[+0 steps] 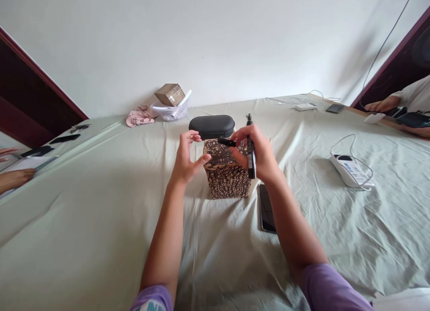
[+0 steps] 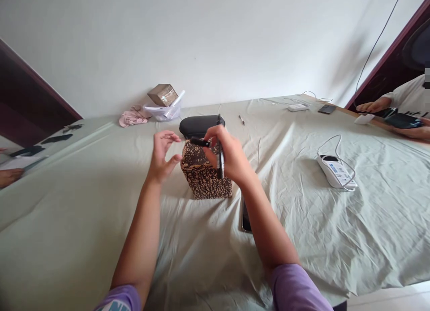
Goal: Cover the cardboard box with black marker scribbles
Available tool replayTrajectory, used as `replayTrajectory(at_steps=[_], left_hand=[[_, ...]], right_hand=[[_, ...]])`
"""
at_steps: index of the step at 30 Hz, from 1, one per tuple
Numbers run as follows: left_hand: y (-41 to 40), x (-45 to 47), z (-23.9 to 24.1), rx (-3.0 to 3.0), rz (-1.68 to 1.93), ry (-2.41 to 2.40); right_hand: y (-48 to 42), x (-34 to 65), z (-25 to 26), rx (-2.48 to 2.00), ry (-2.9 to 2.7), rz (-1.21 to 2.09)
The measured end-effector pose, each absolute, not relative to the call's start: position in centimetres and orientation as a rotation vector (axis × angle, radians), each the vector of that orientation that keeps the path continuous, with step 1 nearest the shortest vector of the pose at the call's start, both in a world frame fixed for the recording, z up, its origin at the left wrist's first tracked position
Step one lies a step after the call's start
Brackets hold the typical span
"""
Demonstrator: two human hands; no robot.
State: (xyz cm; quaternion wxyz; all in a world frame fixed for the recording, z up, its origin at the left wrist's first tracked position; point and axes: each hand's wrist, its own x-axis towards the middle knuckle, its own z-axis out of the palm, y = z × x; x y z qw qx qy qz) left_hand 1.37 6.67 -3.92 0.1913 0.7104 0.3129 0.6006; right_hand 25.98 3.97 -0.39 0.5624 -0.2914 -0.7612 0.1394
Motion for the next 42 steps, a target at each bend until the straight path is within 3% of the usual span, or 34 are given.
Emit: replayTrajectory(at_steps=[8,19,42], left_hand=[[1.6,3.1,-0.1,1.943,1.676,0.956],[1.9,3.1,0.4,1.616,1.829,0.83],[2.0,4.3,-0.3,1.683,1.7,0.822]], right_hand=[[2.0,23.9,-0.5,-0.516,-1.913,0.247],[1.9,24.0,0.2,-0.324,-1.321,1.011],[2.3,22.0,-0.6,-0.35,-1.389,1.225]])
